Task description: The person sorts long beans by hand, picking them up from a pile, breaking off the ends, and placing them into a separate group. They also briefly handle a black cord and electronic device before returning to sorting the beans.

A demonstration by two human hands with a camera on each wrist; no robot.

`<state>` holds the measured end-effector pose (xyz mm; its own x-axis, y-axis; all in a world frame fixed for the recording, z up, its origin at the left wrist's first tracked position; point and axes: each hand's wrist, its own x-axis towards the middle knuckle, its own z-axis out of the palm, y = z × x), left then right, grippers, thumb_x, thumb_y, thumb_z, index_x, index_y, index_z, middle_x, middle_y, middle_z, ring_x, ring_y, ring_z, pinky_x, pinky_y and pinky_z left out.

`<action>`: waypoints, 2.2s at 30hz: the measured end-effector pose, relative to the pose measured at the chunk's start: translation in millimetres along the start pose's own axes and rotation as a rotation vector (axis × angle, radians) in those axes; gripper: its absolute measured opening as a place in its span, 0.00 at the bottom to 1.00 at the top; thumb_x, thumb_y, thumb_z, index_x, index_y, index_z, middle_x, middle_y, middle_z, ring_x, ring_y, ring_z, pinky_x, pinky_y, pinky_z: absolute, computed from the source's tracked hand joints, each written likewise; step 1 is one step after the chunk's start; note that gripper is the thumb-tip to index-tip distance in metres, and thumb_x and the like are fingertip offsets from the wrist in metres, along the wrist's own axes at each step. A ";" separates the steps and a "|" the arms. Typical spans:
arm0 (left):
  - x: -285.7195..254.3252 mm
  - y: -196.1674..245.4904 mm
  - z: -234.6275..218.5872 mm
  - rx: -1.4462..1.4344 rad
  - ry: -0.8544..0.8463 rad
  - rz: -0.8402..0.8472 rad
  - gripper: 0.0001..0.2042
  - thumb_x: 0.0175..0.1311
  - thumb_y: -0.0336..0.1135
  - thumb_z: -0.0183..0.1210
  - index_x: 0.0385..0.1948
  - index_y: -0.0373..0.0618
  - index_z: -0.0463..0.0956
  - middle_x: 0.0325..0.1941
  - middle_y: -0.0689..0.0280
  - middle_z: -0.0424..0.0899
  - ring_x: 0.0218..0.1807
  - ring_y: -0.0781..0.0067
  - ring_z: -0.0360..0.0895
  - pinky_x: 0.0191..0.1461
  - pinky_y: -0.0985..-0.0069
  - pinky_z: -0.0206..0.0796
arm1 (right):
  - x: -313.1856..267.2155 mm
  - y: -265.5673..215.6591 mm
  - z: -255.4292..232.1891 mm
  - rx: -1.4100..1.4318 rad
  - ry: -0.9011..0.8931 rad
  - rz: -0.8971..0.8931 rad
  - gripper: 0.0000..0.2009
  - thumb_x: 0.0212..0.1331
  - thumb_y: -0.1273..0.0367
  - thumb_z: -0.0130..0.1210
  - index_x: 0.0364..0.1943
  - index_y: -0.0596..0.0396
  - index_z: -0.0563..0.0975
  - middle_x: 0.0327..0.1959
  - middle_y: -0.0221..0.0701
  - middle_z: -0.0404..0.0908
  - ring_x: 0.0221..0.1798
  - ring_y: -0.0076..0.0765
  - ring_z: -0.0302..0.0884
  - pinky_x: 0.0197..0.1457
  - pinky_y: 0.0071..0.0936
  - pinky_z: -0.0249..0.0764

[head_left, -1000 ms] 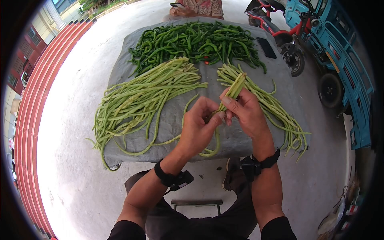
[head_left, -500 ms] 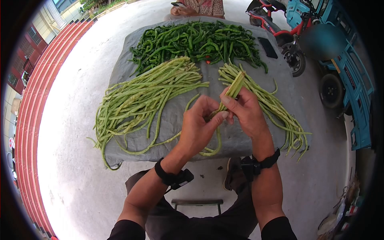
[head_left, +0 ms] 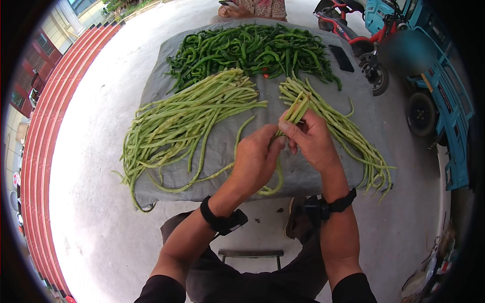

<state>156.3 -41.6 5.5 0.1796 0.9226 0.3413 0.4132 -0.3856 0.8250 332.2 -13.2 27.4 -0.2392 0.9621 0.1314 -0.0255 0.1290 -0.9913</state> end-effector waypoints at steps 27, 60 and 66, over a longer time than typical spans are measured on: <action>31.4 -1.3 -31.6 -0.969 0.183 -0.099 0.13 0.85 0.38 0.51 0.53 0.37 0.79 0.43 0.63 0.86 0.46 0.74 0.84 0.54 0.74 0.77 | -1.4 9.2 25.2 0.213 -0.234 -0.045 0.26 0.73 0.65 0.63 0.69 0.60 0.70 0.63 0.34 0.78 0.67 0.32 0.75 0.73 0.34 0.70; 36.4 3.3 -54.2 -0.960 0.328 -0.054 0.15 0.87 0.40 0.47 0.56 0.38 0.75 0.48 0.57 0.88 0.53 0.60 0.87 0.63 0.62 0.76 | 0.5 3.1 31.6 0.262 -0.261 0.038 0.15 0.71 0.72 0.64 0.57 0.61 0.76 0.34 0.27 0.82 0.31 0.19 0.79 0.34 0.21 0.77; 35.7 -3.6 -73.9 -1.016 0.456 -0.089 0.15 0.86 0.38 0.47 0.60 0.34 0.72 0.50 0.55 0.87 0.54 0.56 0.86 0.64 0.60 0.76 | -3.2 -10.7 26.8 0.168 -0.279 0.093 0.14 0.73 0.70 0.63 0.56 0.62 0.79 0.31 0.24 0.80 0.27 0.15 0.75 0.30 0.18 0.70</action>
<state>95.2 -6.8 48.0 -0.2450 0.9434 0.2237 -0.5507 -0.3252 0.7687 307.2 -24.1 37.4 -0.5039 0.8619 0.0564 -0.1454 -0.0203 -0.9892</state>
